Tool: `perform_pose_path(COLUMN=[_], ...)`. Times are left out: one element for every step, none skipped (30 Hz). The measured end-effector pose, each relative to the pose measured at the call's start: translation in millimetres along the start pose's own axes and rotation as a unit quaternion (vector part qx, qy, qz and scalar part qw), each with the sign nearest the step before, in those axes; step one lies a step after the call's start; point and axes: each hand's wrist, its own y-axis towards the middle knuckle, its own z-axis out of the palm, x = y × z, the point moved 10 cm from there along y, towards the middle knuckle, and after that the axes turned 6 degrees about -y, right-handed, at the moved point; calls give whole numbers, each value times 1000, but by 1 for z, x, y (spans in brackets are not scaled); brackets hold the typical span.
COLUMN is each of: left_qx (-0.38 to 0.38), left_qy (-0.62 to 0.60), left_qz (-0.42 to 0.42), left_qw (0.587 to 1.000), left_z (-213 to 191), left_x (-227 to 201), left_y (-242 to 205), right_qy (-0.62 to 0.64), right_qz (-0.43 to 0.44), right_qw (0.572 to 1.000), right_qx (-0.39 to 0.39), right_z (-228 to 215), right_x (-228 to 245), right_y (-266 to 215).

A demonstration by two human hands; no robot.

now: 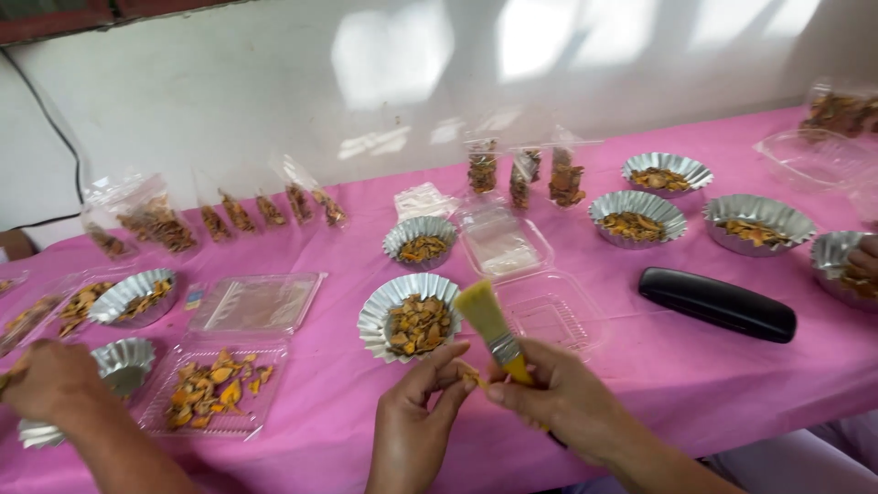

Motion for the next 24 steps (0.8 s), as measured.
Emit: perform_pose_path(left_qx=[12, 23, 25, 19, 13, 14, 6, -1, -1, -4, -9, -10, -17, -24, -25, -39, -52, -53, -63, -72, -74, -93, -113, -116], left_qy=[0, -1, -1, -27, -52, -51, -82, -112, -113, -157, -201, -201, -225, -250, -250, -251, -253, -254, -264, -275, -274, -298, -322, -321], left_qz=[-18, -35, -36, -44, -50, -49, -59, -69, -70, -77, -84, -86, -103, -119, -118, -132, -144, -143, -140, -138, -138, -127, -115, -114], left_qw=[1000, 999, 999, 998, 997, 997, 995, 991, 991, 985, 976, 976, 969, 961, 961, 958, 955, 955, 952, 949, 949, 941, 933, 933], left_z=[4, 7, 9, 10, 9, 10, 10, 11, 14, 16, 19, 23, 27, 31, 32, 32, 33, 33, 32, 31, 30, 26, 22, 21], left_x=[5, 11, 14, 19, 22, 24, 30, 35, 40, 45, 51, 57, 64, 72, 69, 69, 68, 61, 54, 47, 55, 63, 70, 69], left_y=[-2, -3, -4, -5, -4, -3, -3, -3, -3, -2, -3, -4, -5, -6, -7, -9, -10, -9, -9, -9, -7, -4, -2, -2], right_qy=[76, 150, 151, 151, 152, 154, 126, 98, 98, 17, -64, -65, -86, -106, -106, -127, -148, -148, -142, -135, -134, -121, -108, -107], right_qz=[-42, -84, -84, -67, -53, -54, -46, -39, -37, -129, -217, -215, -278, -340, -341, -342, -344, -345, -350, -354, -355, -350, -347, -348], right_qw=[995, 980, 980, 983, 985, 984, 991, 994, 994, 986, 956, 956, 934, 907, 907, 905, 902, 901, 907, 911, 912, 918, 923, 923], right_qx=[49, 97, 95, 80, 66, 66, 24, -18, -19, -105, -189, -188, -207, -225, -224, -220, -216, -215, -187, -159, -158, -143, -127, -124], right_z=[12, 22, 22, 21, 20, 23, 17, 11, 13, -2, -11, -9, -8, -6, -5, -1, 1, 0, 5, 9, 8, 8, 9, 5], right_x=[2, 5, 3, -3, -7, -12, -21, -29, -31, -15, 1, 1, 14, 26, 19, 14, 9, 14, 18, 22, 26, 28, 31, 31], right_y=[0, -2, -2, 0, 3, 5, 9, 11, 12, 7, -3, -5, -14, -24, -21, -19, -15, -16, -15, -14, -16, -15, -15, -15])
